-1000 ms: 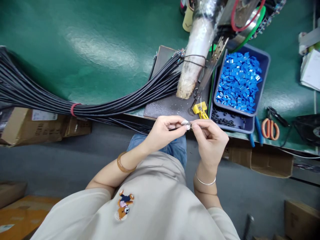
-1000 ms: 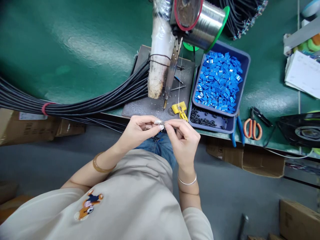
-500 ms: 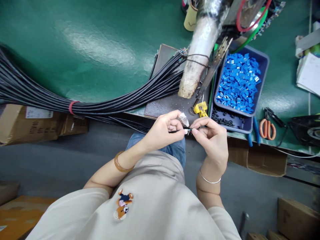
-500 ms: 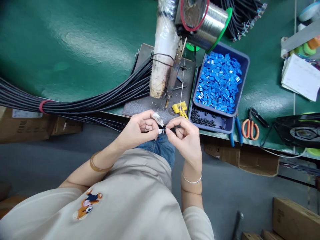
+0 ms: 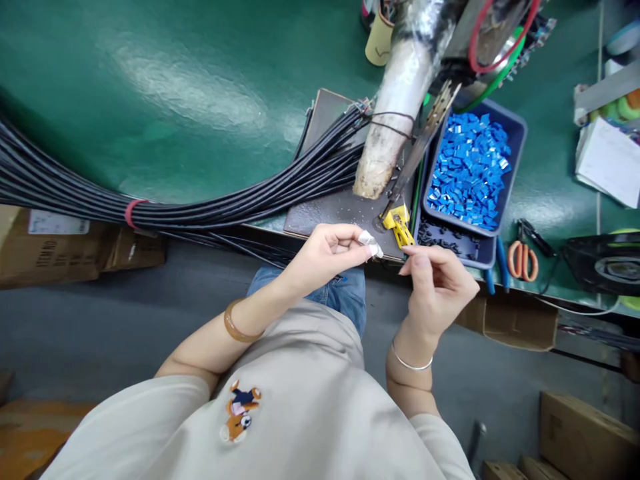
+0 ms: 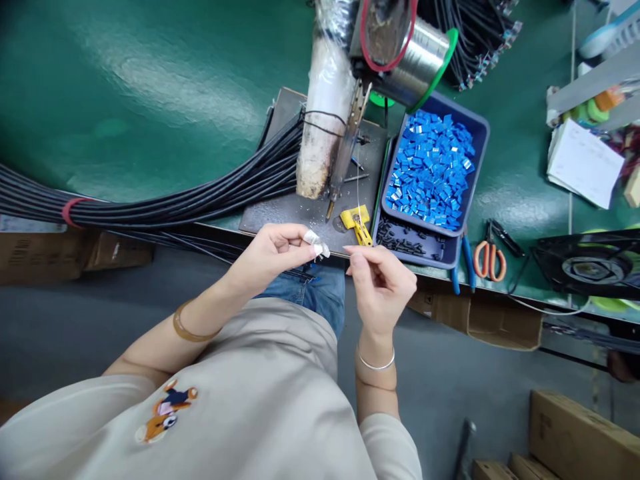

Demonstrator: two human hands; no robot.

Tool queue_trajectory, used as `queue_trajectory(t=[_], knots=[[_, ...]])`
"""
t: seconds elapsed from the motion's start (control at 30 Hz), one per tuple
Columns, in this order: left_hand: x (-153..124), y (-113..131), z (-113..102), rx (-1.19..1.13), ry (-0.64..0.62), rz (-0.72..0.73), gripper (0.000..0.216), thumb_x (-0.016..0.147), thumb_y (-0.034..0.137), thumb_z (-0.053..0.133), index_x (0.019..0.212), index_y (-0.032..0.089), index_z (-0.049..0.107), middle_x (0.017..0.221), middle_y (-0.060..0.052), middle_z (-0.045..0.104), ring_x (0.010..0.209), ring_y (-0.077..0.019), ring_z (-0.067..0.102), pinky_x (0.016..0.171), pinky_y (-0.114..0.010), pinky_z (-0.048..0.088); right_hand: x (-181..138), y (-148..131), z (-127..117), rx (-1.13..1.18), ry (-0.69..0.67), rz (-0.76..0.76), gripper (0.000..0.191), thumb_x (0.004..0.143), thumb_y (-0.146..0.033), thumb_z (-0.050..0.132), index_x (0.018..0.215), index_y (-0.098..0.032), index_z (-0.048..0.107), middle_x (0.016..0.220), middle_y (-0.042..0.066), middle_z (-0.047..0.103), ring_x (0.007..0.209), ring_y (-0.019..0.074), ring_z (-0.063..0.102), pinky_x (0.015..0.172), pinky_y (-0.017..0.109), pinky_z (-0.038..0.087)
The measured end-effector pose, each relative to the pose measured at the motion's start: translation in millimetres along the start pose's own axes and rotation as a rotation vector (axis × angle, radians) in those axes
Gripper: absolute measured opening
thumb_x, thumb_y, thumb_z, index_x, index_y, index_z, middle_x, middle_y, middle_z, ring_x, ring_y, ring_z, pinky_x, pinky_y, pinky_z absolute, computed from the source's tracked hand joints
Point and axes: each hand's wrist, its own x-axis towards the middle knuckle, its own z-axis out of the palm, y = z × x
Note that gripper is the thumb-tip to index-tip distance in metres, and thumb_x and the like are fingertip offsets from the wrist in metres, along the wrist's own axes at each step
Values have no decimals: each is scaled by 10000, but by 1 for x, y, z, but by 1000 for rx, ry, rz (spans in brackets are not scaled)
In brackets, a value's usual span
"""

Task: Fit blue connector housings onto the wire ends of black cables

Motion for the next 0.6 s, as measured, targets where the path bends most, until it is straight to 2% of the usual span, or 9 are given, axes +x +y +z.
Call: queue_trajectory(t=[0.17, 0.3, 0.5, 0.6], knots=[[0, 4, -1, -46, -29, -3, 207, 789, 302, 749, 756, 131, 637, 591, 52, 493, 517, -32, 357, 494, -188, 279, -5, 1, 4, -85, -102, -22, 89, 893, -267, 666, 869, -240, 747, 649, -20, 630, 564, 109, 548, 492, 268, 367], [1, 7, -1, -96, -46, -32, 249, 784, 334, 753, 810, 150, 587, 533, 80, 427, 472, -33, 298, 437, -186, 197, -5, 2, 6, -107, -122, -47, 60, 858, -233, 708, 907, -230, 742, 750, -18, 663, 508, 68, 434, 490, 255, 362], [0, 4, -4, -93, -45, -43, 224, 777, 271, 706, 833, 171, 513, 530, 70, 489, 450, -33, 331, 421, -170, 181, -7, 0, 11, -89, -161, -36, 45, 843, -217, 713, 886, -229, 721, 807, -9, 669, 485, 55, 368, 478, 258, 332], [-2, 7, -4, -88, -67, -54, 216, 774, 237, 688, 866, 173, 502, 533, 65, 534, 414, -19, 302, 415, -167, 180, -10, 3, 17, -53, -168, 33, 58, 870, -256, 679, 827, -222, 700, 768, -9, 630, 514, 68, 383, 490, 258, 330]])
